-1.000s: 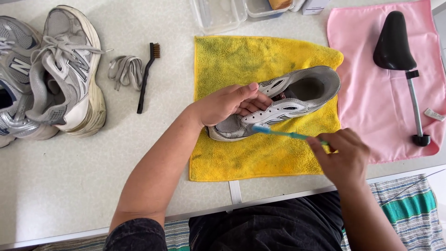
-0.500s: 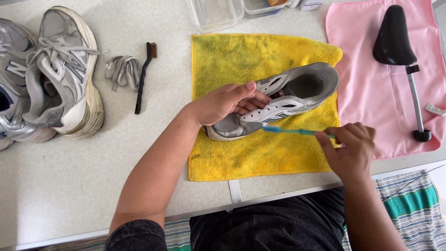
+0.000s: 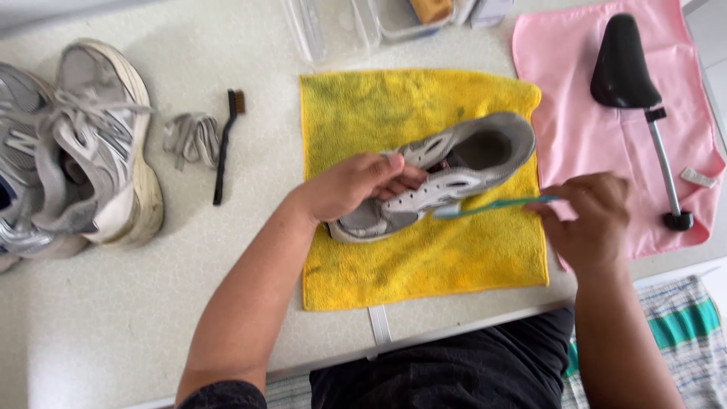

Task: The person scrubs the upper and sole of a white sneaker using a toothbrush and cleaning solution. They then wipe the shoe with a yellow towel, remove the laces, and scrub the laces separately with the toothbrush.

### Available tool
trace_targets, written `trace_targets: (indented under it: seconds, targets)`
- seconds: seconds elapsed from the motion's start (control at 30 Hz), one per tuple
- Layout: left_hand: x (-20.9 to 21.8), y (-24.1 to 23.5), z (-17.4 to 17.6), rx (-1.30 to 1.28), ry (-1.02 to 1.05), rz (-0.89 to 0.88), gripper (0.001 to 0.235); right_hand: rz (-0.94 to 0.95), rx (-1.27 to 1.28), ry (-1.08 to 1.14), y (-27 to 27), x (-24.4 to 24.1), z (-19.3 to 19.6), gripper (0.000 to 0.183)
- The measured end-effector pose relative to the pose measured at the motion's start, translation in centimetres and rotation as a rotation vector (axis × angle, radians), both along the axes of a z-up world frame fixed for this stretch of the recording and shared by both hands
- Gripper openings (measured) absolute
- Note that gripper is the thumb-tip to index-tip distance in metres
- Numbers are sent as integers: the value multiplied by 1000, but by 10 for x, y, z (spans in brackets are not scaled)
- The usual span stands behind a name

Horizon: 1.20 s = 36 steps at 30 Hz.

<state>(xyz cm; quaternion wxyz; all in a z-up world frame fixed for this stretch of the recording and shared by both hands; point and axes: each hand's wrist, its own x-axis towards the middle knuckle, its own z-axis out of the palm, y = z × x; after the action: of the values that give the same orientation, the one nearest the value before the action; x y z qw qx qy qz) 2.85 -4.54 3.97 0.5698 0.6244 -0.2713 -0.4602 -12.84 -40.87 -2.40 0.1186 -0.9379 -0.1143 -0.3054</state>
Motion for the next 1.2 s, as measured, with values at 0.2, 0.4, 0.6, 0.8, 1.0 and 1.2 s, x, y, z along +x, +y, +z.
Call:
trace_targets:
  seconds: [0.2,0.4,0.6,0.8,1.0,1.2]
  targets:
    - [5,17,27,45,-225,21,46,-135,308,-321,-28,-2,6,48]
    - [36,26,-67,127,-915,602,35,-237,608,138,-24,47,47,42]
    - [45,26,-81,193,-907,578,36,-230,191,299,25,103,107,27]
    - [49,23,-84,260,-979,521,36,74,-621,-245,82,205,104,6]
    - [48,20,-90,245,-1059,566,35,-126,-547,529,156,287,99,35]
    - [49,19,-96,240,-1097,583,35,-145,-727,792,188,307,100,40]
